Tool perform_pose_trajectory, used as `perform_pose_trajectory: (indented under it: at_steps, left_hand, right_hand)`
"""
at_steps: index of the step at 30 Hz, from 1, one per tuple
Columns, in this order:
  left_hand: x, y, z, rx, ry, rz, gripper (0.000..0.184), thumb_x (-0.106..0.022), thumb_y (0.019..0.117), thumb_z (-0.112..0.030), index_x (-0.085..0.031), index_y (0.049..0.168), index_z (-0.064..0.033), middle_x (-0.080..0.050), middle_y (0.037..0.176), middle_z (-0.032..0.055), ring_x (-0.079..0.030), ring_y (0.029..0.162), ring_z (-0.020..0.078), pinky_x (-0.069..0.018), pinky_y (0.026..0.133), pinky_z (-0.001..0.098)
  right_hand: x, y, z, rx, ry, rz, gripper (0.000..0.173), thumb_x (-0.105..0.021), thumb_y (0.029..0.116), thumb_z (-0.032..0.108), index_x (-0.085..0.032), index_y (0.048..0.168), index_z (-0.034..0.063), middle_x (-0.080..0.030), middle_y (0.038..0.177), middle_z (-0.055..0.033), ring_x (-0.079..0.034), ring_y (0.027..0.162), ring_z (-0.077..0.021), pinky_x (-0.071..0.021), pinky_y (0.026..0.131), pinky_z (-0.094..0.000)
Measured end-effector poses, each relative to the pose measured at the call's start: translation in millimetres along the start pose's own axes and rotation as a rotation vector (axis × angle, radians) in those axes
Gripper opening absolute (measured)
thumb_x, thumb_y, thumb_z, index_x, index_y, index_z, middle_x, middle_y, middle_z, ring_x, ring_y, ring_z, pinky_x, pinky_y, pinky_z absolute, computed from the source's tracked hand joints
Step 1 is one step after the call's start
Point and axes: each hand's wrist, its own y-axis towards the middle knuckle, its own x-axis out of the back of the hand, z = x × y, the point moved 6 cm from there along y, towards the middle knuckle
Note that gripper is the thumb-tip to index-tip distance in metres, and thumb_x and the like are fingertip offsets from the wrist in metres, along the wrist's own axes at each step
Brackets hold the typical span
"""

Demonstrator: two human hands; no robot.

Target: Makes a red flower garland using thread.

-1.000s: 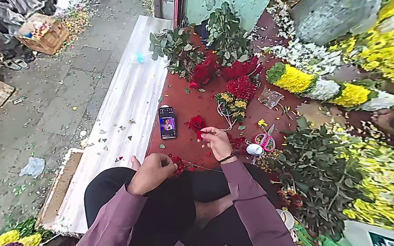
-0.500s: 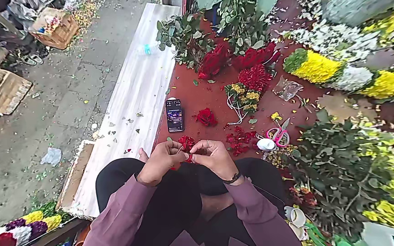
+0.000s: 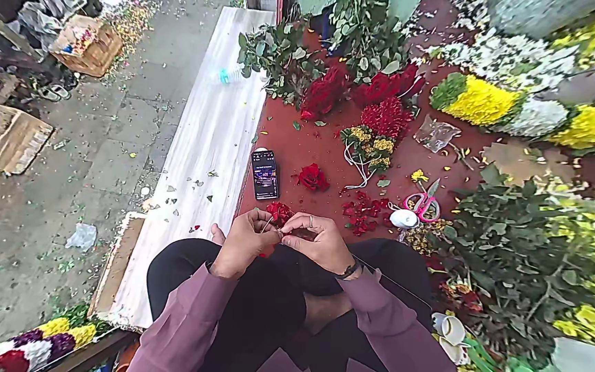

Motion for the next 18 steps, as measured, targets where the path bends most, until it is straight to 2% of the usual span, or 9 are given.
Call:
perform_pose_trajectory:
  at_steps: [3, 6, 8, 11, 14, 18]
  left_hand:
    - [0, 0, -1, -0.014, 0.021, -0.003, 0.038, -0.081, 0.0782, -0.007, -0.065, 0.112, 0.0005, -0.074, 0.087, 0.0092, -0.069, 0.074, 0.0159, -0.0566, 0.064, 0.0290]
    - [1, 0, 1, -0.007, 0.062, 0.010, 0.031, -0.075, 0.0872, -0.011, -0.068, 0.115, -0.0001, -0.074, 0.091, 0.0082, -0.068, 0.073, 0.0148, -0.0559, 0.062, 0.0281]
    - [2, 1, 2, -0.023, 0.122, 0.002, 0.023, -0.069, 0.0933, -0.013, -0.071, 0.113, -0.0018, -0.073, 0.086, 0.0060, -0.066, 0.068, 0.0136, -0.0554, 0.060, 0.0281]
    - [1, 1, 2, -0.067, 0.187, 0.020, 0.020, -0.063, 0.0956, -0.014, -0.074, 0.109, -0.0045, -0.072, 0.081, 0.0031, -0.064, 0.064, 0.0119, -0.0533, 0.059, 0.0280]
    - [-4, 0, 1, -0.095, 0.238, 0.061, 0.021, -0.067, 0.0941, -0.017, -0.075, 0.110, -0.0059, -0.074, 0.084, 0.0022, -0.067, 0.067, 0.0116, -0.0561, 0.061, 0.0283]
    - [-5, 0, -2, -0.126, 0.292, 0.058, 0.020, -0.073, 0.0947, -0.026, -0.077, 0.102, -0.0078, -0.075, 0.082, 0.0008, -0.069, 0.067, 0.0106, -0.0590, 0.061, 0.0284]
  right_hand:
    - [0, -1, -3, -0.033, 0.076, -0.055, 0.015, -0.076, 0.0887, 0.001, -0.074, 0.103, -0.0037, -0.075, 0.100, -0.0127, -0.073, 0.085, -0.0199, -0.0642, 0.077, -0.0350]
    - [2, -1, -6, -0.056, 0.171, -0.136, 0.016, -0.074, 0.0884, -0.004, -0.071, 0.104, -0.0075, -0.074, 0.092, -0.0165, -0.073, 0.075, -0.0237, -0.0650, 0.070, -0.0371]
    - [7, -1, -7, -0.087, 0.210, -0.207, 0.019, -0.075, 0.0874, -0.004, -0.070, 0.105, -0.0083, -0.073, 0.093, -0.0186, -0.073, 0.074, -0.0253, -0.0646, 0.067, -0.0375]
    - [10, -1, -9, -0.125, 0.244, -0.273, 0.026, -0.076, 0.0859, -0.004, -0.066, 0.110, -0.0077, -0.072, 0.093, -0.0204, -0.071, 0.071, -0.0253, -0.0622, 0.060, -0.0357]
    - [7, -4, -13, -0.180, 0.208, -0.335, 0.028, -0.078, 0.0834, -0.005, -0.066, 0.109, -0.0069, -0.073, 0.090, -0.0186, -0.071, 0.067, -0.0233, -0.0610, 0.055, -0.0333]
    - [4, -6, -14, -0.199, 0.128, -0.376, 0.031, -0.080, 0.0821, -0.003, -0.066, 0.109, -0.0048, -0.073, 0.088, -0.0156, -0.070, 0.065, -0.0218, -0.0609, 0.054, -0.0324]
